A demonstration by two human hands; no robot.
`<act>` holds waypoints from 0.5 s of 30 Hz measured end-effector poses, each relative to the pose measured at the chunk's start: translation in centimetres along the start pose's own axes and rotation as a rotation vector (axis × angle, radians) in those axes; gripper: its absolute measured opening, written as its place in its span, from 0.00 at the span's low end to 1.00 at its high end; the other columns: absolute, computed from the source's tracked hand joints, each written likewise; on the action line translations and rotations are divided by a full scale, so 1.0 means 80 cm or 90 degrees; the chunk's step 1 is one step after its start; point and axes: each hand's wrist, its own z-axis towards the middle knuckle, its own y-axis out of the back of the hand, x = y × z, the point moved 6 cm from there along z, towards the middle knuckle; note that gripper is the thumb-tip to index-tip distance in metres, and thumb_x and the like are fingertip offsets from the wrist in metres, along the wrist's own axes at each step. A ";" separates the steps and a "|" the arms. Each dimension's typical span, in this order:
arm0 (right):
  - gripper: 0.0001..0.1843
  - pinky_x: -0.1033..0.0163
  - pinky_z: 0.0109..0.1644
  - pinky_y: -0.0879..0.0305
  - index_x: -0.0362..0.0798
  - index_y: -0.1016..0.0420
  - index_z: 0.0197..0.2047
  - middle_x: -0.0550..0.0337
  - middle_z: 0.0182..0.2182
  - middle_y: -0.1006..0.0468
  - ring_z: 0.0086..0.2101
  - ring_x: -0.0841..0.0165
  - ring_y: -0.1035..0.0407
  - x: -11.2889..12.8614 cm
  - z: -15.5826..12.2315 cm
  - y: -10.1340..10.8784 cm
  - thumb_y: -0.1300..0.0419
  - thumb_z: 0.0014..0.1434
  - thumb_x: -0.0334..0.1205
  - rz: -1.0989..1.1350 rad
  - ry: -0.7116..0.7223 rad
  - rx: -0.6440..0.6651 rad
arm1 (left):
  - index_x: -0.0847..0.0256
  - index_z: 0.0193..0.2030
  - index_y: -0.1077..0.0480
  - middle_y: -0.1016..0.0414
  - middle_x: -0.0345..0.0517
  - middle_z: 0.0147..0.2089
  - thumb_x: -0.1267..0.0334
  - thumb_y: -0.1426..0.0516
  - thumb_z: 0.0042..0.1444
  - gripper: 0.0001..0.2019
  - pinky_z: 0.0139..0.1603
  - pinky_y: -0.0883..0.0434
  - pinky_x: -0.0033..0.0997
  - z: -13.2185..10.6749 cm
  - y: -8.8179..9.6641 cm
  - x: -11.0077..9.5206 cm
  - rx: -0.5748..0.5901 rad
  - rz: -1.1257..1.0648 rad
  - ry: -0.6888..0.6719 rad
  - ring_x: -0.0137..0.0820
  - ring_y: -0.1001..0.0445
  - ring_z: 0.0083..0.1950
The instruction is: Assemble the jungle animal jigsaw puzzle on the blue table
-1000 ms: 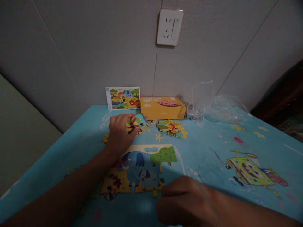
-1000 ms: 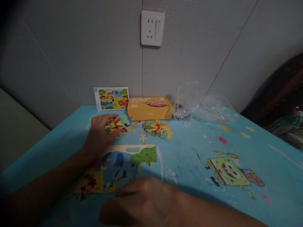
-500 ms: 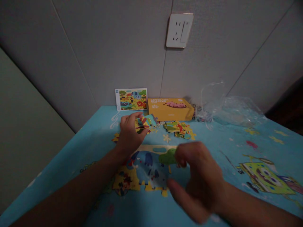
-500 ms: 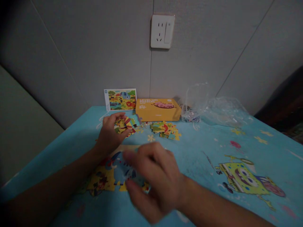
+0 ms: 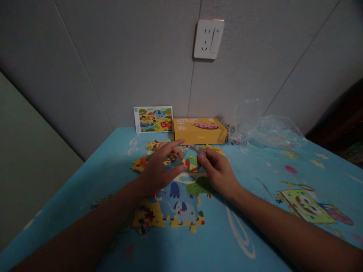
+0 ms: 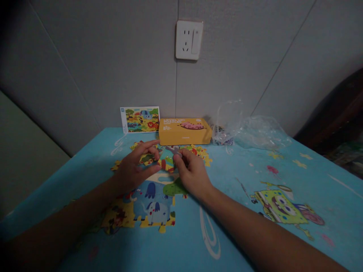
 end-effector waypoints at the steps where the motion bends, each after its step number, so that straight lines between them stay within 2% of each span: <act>1: 0.16 0.64 0.28 0.44 0.47 0.32 0.31 0.64 0.24 0.34 0.25 0.71 0.39 -0.002 0.001 0.000 0.45 0.62 0.51 0.001 -0.003 0.008 | 0.58 0.63 0.39 0.25 0.40 0.38 0.68 0.40 0.58 0.26 0.59 0.36 0.46 0.000 -0.002 0.001 0.018 -0.013 0.003 0.34 0.28 0.44; 3: 0.16 0.65 0.27 0.44 0.47 0.31 0.34 0.64 0.25 0.33 0.24 0.71 0.39 -0.006 0.002 -0.001 0.43 0.62 0.52 0.004 -0.011 0.028 | 0.57 0.64 0.38 0.25 0.38 0.34 0.70 0.42 0.58 0.26 0.58 0.36 0.45 -0.001 -0.008 0.000 0.060 -0.026 0.004 0.34 0.29 0.43; 6: 0.16 0.66 0.25 0.47 0.46 0.28 0.36 0.66 0.22 0.35 0.23 0.73 0.42 -0.007 0.003 -0.003 0.42 0.61 0.52 -0.005 -0.011 0.039 | 0.56 0.62 0.35 0.25 0.39 0.34 0.69 0.39 0.56 0.27 0.53 0.33 0.41 -0.003 -0.014 0.001 0.103 -0.027 0.022 0.36 0.29 0.44; 10: 0.15 0.67 0.24 0.47 0.46 0.29 0.34 0.67 0.20 0.36 0.21 0.73 0.43 -0.008 0.003 -0.007 0.44 0.62 0.50 0.002 -0.015 0.048 | 0.57 0.58 0.31 0.27 0.41 0.34 0.70 0.40 0.57 0.22 0.51 0.32 0.39 -0.003 -0.013 0.005 0.088 -0.012 0.040 0.35 0.30 0.44; 13: 0.14 0.67 0.24 0.45 0.46 0.30 0.33 0.66 0.20 0.34 0.20 0.74 0.41 -0.009 0.000 -0.012 0.46 0.64 0.47 0.012 -0.025 0.071 | 0.59 0.58 0.31 0.28 0.44 0.39 0.67 0.39 0.56 0.21 0.50 0.31 0.39 -0.003 -0.013 0.007 0.084 0.005 0.045 0.35 0.30 0.45; 15: 0.13 0.67 0.23 0.44 0.47 0.30 0.34 0.66 0.19 0.34 0.19 0.73 0.40 -0.009 -0.002 -0.015 0.47 0.64 0.47 0.016 -0.030 0.083 | 0.60 0.59 0.33 0.30 0.48 0.46 0.64 0.35 0.53 0.26 0.50 0.30 0.40 -0.005 -0.014 0.007 0.100 0.021 0.035 0.37 0.30 0.47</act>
